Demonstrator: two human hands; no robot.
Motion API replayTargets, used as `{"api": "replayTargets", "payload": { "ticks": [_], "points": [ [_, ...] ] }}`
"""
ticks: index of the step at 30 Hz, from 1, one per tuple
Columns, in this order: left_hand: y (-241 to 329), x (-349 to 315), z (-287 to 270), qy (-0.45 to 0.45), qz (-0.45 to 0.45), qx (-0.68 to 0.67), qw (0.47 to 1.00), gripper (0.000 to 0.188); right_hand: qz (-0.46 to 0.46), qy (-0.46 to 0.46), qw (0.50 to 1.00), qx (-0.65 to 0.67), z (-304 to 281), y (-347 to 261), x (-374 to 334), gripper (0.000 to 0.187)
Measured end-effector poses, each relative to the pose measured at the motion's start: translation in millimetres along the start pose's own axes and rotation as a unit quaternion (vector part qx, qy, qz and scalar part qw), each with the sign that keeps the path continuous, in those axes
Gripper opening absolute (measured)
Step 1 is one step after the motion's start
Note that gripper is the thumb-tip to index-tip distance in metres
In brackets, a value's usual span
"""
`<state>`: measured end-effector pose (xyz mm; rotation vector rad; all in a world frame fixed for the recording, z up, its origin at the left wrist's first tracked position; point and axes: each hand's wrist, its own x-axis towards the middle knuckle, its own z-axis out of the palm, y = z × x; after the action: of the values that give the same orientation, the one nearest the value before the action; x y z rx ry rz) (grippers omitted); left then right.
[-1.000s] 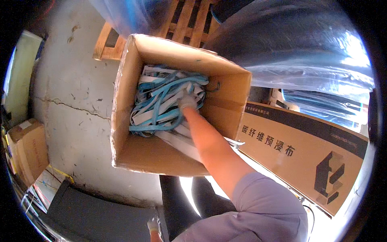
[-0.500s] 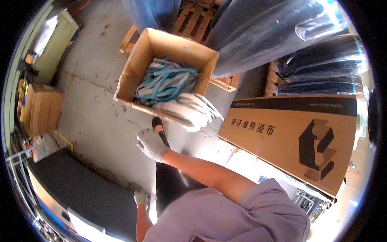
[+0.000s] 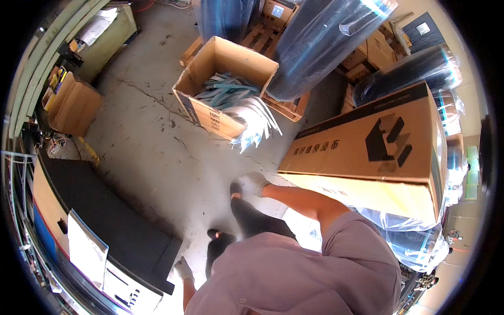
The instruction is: The person removes a protective film from a large sheet of carbon fiber material and places it onto a cutting machine. They operate the machine's touchscreen to start the cutting process. After the cut, they remove the offcuts and the finished piece, placing the offcuts into a cardboard box.
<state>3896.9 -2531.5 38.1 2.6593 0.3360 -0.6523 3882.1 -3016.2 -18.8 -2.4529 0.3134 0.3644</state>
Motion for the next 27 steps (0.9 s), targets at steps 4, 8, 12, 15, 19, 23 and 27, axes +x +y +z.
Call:
{"api": "replayTargets", "payload": {
  "ticks": [4, 8, 12, 15, 19, 23, 27],
  "points": [
    [-107.1, -15.5, 33.5, -0.095, -0.163, -0.211, 0.959, 0.044, -0.044, -0.021, 0.998, -0.042, 21.0, -52.3, -19.1, 0.014],
    [-186.1, -83.4, 20.0, -0.038, -0.142, -0.138, 0.979, 0.045, -0.117, -0.004, 0.992, -0.038, 82.5, -160.7, -36.7, 0.012],
    [-325.4, -181.1, 18.8, 0.007, -0.207, -0.058, 0.977, 0.050, -0.164, 0.039, 0.986, 0.005, 197.7, -304.9, -62.2, 0.012],
    [-440.9, -277.1, 30.3, 0.080, -0.350, -0.086, 0.929, 0.056, -0.222, -0.002, 0.974, 0.035, 258.2, -445.2, -109.4, 0.012],
    [-537.9, -381.1, 44.1, 0.042, -0.372, -0.101, 0.922, 0.053, -0.326, -0.112, 0.936, 0.070, 330.1, -534.5, -157.6, 0.014],
    [-561.0, -472.8, 78.4, 0.144, -0.458, -0.330, 0.812, 0.044, -0.400, -0.198, 0.895, -0.023, 359.5, -580.5, -176.9, 0.022],
    [-522.7, -488.9, 89.9, 0.140, -0.533, -0.443, 0.707, 0.039, -0.455, -0.109, 0.862, -0.193, 401.7, -600.2, -152.5, 0.033]
  ]
}}
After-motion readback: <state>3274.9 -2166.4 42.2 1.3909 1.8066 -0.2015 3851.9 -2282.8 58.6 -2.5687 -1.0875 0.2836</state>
